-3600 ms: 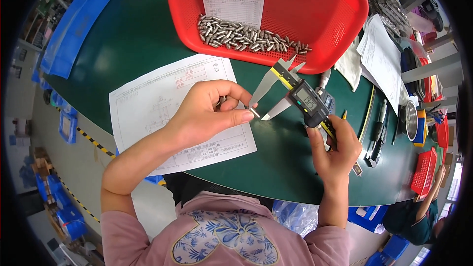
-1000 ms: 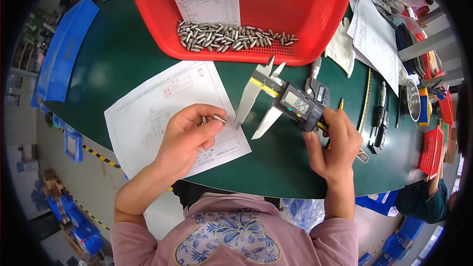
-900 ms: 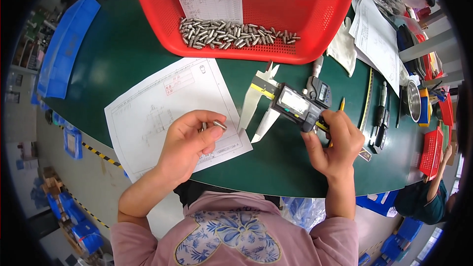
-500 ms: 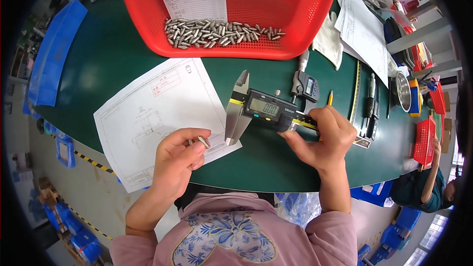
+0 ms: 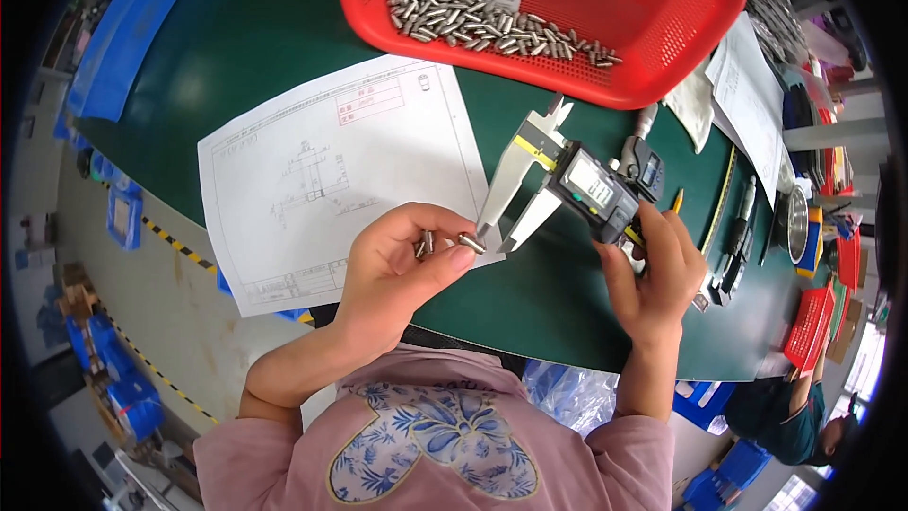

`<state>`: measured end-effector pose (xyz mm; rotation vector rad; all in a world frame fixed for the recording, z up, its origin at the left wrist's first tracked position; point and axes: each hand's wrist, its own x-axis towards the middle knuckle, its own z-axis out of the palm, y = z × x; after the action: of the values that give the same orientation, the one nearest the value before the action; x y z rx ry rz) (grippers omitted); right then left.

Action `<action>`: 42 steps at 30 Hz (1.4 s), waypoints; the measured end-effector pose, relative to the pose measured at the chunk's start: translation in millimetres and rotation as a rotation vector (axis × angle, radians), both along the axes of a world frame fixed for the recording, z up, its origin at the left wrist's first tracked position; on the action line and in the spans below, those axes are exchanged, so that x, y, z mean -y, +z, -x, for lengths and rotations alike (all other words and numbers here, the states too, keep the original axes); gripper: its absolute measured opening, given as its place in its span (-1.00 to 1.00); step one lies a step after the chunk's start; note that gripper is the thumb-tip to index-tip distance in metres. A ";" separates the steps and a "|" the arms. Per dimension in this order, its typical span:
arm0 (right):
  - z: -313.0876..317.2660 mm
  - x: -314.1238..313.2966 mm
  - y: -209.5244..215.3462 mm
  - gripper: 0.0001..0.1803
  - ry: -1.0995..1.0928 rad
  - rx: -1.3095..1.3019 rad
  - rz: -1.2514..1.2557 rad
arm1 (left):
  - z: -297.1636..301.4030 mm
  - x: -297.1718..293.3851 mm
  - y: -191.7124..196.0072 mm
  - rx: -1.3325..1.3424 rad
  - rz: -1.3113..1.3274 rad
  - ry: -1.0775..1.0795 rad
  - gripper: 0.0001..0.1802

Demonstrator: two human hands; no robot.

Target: Measure small cylindrical metal parts using a micrometer and digital calipers, recording the dimensions on a specification sheet.

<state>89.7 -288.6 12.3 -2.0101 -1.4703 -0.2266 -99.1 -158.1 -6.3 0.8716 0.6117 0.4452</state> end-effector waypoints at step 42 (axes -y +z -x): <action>1.7 -3.7 -7.7 -0.48 0.062 0.002 0.005 | -3.2 -6.4 5.8 0.089 0.273 -0.096 -0.59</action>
<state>87.9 -284.9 4.5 -1.9654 -1.5330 -0.1998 -95.9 -151.7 -0.5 0.6143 0.5316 0.3037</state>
